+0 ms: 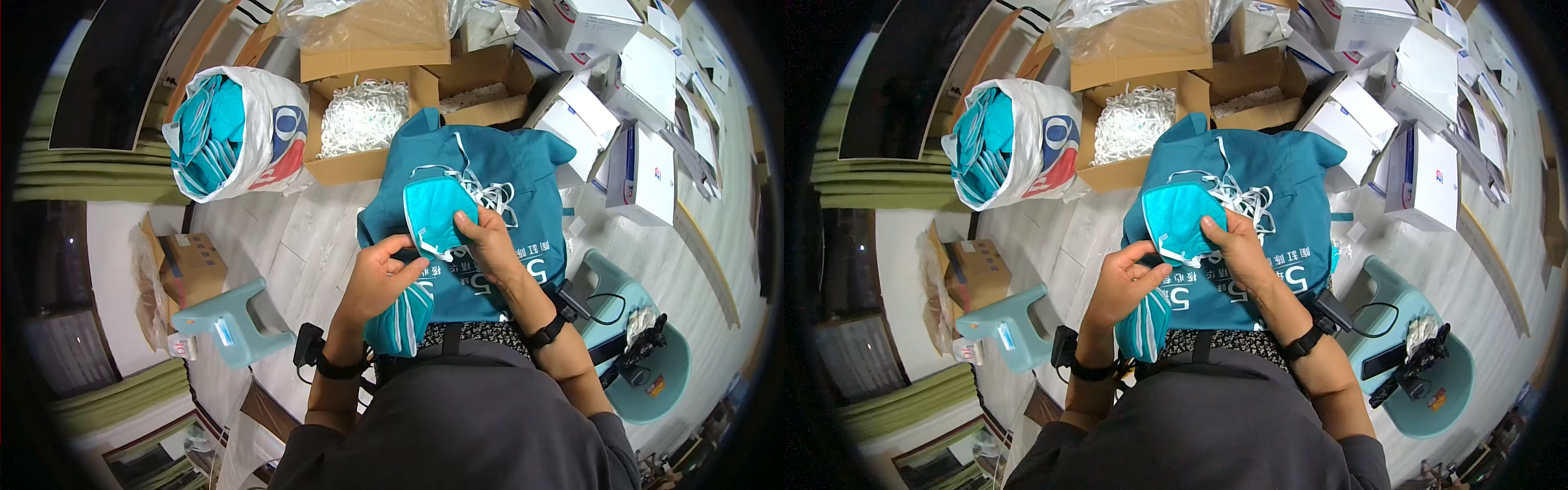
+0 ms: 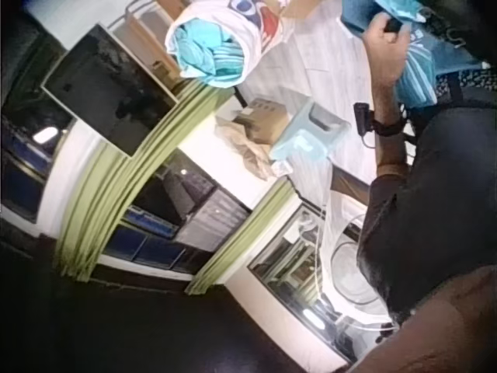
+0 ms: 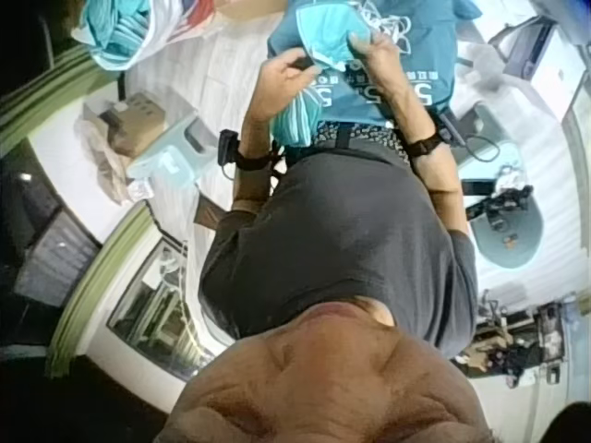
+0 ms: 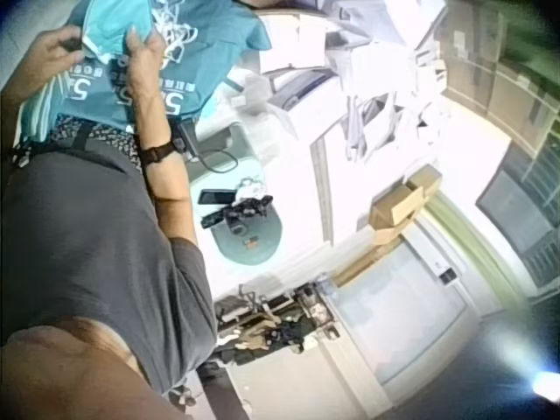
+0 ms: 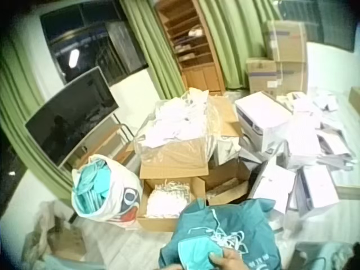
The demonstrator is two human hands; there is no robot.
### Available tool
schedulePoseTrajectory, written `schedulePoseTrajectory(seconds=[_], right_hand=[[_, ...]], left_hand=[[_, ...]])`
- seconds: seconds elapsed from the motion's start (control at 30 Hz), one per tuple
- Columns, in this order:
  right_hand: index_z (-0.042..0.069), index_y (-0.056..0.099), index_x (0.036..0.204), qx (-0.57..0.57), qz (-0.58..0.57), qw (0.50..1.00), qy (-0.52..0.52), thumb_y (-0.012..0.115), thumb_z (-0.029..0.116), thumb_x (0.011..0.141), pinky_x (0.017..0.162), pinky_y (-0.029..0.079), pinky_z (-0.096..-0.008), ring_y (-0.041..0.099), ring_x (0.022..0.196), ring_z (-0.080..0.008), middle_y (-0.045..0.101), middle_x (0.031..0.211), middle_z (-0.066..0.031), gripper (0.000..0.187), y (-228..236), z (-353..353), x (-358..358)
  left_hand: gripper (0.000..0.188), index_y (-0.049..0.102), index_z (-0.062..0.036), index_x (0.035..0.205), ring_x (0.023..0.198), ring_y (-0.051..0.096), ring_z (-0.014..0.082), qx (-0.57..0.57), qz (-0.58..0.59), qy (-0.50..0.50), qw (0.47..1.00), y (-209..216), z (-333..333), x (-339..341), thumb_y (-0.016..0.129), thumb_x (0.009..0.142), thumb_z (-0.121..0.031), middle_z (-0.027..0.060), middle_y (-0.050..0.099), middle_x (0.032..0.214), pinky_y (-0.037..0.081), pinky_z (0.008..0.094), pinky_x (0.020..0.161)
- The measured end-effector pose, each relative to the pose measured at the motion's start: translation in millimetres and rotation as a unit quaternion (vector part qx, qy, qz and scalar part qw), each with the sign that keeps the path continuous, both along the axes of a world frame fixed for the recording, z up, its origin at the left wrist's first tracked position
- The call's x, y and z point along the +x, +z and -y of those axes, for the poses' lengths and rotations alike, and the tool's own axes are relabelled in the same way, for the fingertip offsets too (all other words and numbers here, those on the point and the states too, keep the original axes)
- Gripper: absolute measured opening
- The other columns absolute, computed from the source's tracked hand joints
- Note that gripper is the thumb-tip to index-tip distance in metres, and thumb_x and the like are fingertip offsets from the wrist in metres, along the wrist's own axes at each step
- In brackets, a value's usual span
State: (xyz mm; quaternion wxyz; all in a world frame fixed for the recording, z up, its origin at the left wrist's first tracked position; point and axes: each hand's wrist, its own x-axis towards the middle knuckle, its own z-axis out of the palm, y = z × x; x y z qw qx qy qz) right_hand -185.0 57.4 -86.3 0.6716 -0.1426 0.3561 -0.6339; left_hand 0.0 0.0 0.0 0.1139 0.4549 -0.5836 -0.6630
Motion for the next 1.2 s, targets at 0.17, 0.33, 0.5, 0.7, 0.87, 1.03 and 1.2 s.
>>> schedulePoseTrajectory(seconds=[0.17,0.33,0.5,0.7,0.87,1.03,1.2], right_hand=[[0.000,0.062,0.110,0.015,-0.106,0.994,0.005,0.064,0.017,0.089,0.085,0.047,-0.0289,0.062,0.087,-0.0144,0.068,0.097,-0.0059,0.027,9.3,-1.3,3.7],[0.006,0.063,0.096,-0.077,-0.578,0.777,-0.235,0.076,0.021,0.073,0.080,0.045,-0.0356,0.061,0.080,-0.0245,0.063,0.081,-0.0078,0.031,27.9,0.0,8.6],[0.007,0.060,0.081,-0.167,-0.556,0.803,-0.135,0.075,0.015,0.072,0.068,0.043,-0.0365,0.057,0.070,-0.0276,0.058,0.072,-0.0068,0.020,38.4,-0.2,21.7],[0.005,0.058,0.076,-0.265,-0.600,0.733,-0.182,0.066,-0.003,0.072,0.061,0.045,-0.0365,0.056,0.067,-0.0288,0.055,0.071,-0.0116,0.012,22.8,10.6,-7.3],[0.000,0.061,0.083,-0.101,-0.579,0.797,-0.139,0.063,-0.002,0.080,0.062,0.047,-0.0339,0.058,0.069,-0.0278,0.059,0.079,-0.0122,0.005,7.9,3.5,-60.0],[0.006,0.063,0.111,-0.096,-0.481,0.871,-0.034,0.064,0.005,0.085,0.061,0.047,-0.0279,0.059,0.068,-0.0200,0.066,0.092,-0.0094,0.026,50.5,-2.4,-13.4],[0.002,0.049,0.115,-0.048,-0.403,0.910,-0.085,0.075,0.007,0.077,0.050,0.041,-0.0204,0.049,0.054,-0.0045,0.066,0.088,-0.0066,0.047,63.0,-15.8,25.0]], left_hand=[[0.014,0.063,0.0044,0.099,0.072,0.057,0.0020,-0.111,0.047,-0.008,0.993,-17.5,-0.7,-4.6,0.060,0.092,-0.008,0.0019,0.067,0.081,0.045,0.0172,0.059],[0.010,0.062,0.0033,0.084,0.055,0.043,0.0027,-0.147,0.031,0.044,0.988,-16.2,-2.6,-24.1,0.062,0.088,-0.006,0.0012,0.057,0.063,0.033,0.0235,0.047],[0.011,0.055,0.0048,0.077,0.049,0.045,0.0180,-0.370,0.108,-0.043,0.922,-28.6,-6.9,-24.1,0.061,0.081,-0.004,0.0202,0.051,0.063,0.036,0.0340,0.048],[0.025,0.051,0.0042,0.068,0.051,0.038,0.0076,-0.197,0.073,-0.033,0.977,11.6,-17.9,-11.5,0.062,0.087,-0.008,0.0075,0.045,0.055,0.030,0.0291,0.046],[0.011,0.067,0.0031,0.094,0.066,0.056,0.0051,-0.133,0.021,0.103,0.986,36.1,-24.4,15.0,0.061,0.090,-0.005,0.0009,0.064,0.076,0.044,0.0199,0.057],[0.014,0.063,0.0038,0.103,0.075,0.061,0.0068,-0.151,-0.030,0.193,0.969,16.2,-19.9,13.4,0.060,0.091,-0.004,0.0053,0.067,0.088,0.049,0.0204,0.064],[0.021,0.058,0.0071,0.109,0.085,0.064,0.0114,-0.184,-0.085,0.259,0.944,14.2,-25.2,-4.1,0.061,0.088,0.003,0.0109,0.066,0.100,0.052,0.0243,0.073]])
